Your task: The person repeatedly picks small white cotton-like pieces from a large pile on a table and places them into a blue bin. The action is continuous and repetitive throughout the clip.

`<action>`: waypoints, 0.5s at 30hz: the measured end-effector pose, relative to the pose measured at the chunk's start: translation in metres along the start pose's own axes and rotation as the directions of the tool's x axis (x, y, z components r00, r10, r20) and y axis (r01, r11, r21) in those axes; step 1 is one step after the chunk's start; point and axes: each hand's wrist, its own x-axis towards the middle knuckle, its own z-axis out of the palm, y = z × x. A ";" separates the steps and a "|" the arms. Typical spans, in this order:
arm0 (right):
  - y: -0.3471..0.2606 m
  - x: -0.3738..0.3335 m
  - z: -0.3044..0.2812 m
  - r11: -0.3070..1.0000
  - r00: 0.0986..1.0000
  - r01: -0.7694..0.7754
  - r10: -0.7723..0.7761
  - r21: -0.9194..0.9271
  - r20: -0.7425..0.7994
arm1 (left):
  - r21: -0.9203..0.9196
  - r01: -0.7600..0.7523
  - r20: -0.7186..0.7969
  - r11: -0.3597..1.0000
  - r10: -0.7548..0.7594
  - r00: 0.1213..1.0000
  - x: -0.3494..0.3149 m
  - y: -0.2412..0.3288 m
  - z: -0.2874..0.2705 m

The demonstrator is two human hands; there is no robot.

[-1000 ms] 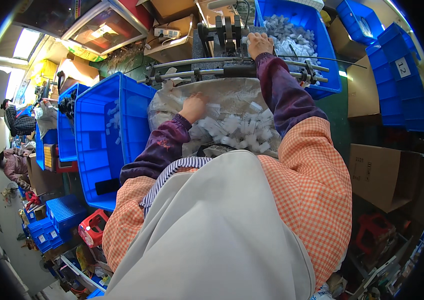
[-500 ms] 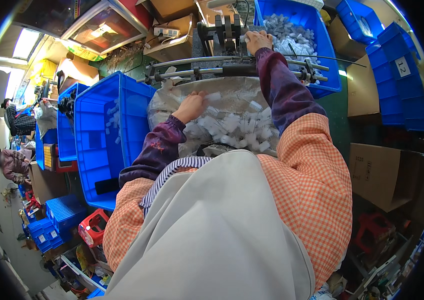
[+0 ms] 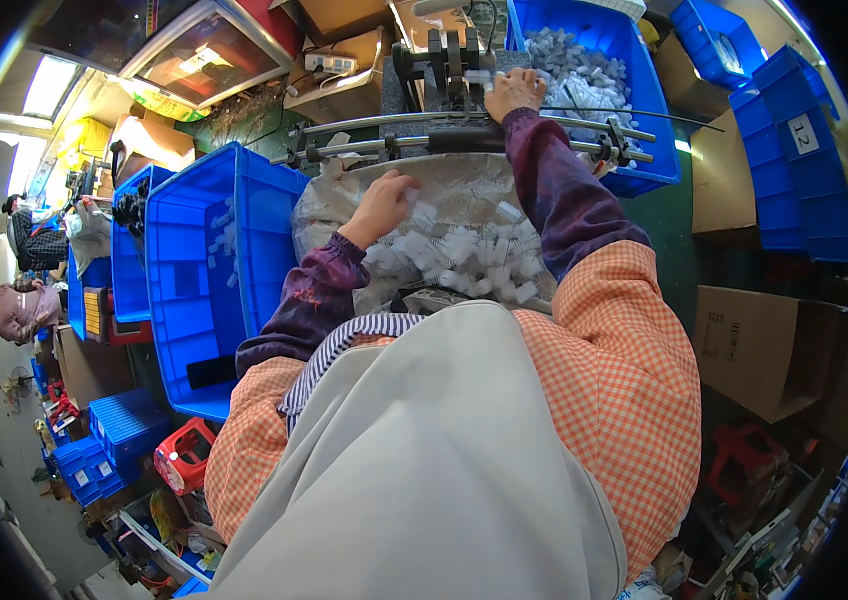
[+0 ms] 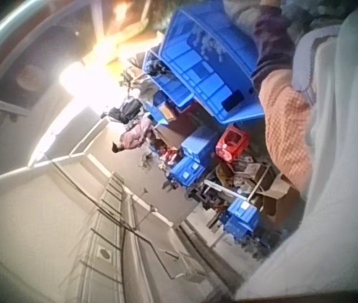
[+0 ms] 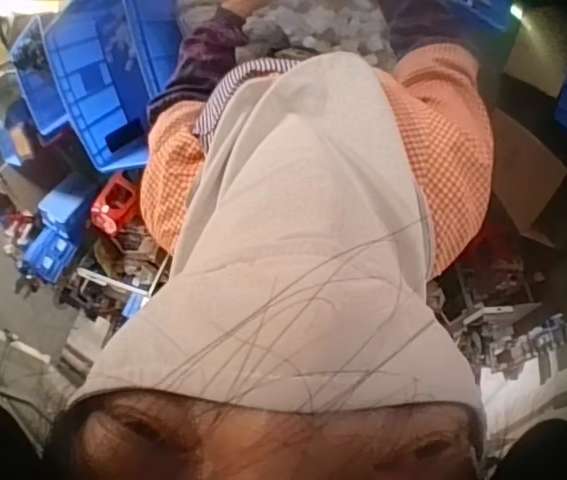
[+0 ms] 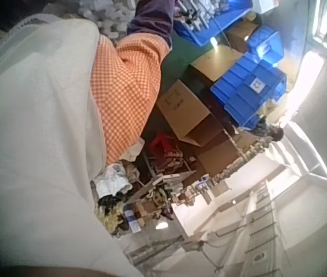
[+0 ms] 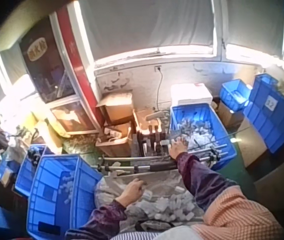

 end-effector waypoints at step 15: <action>-0.001 0.000 0.001 0.997 0.998 0.063 -0.064 -0.039 -0.010 | -0.125 0.068 -0.060 0.990 -0.076 0.995 -0.005 0.013 -0.017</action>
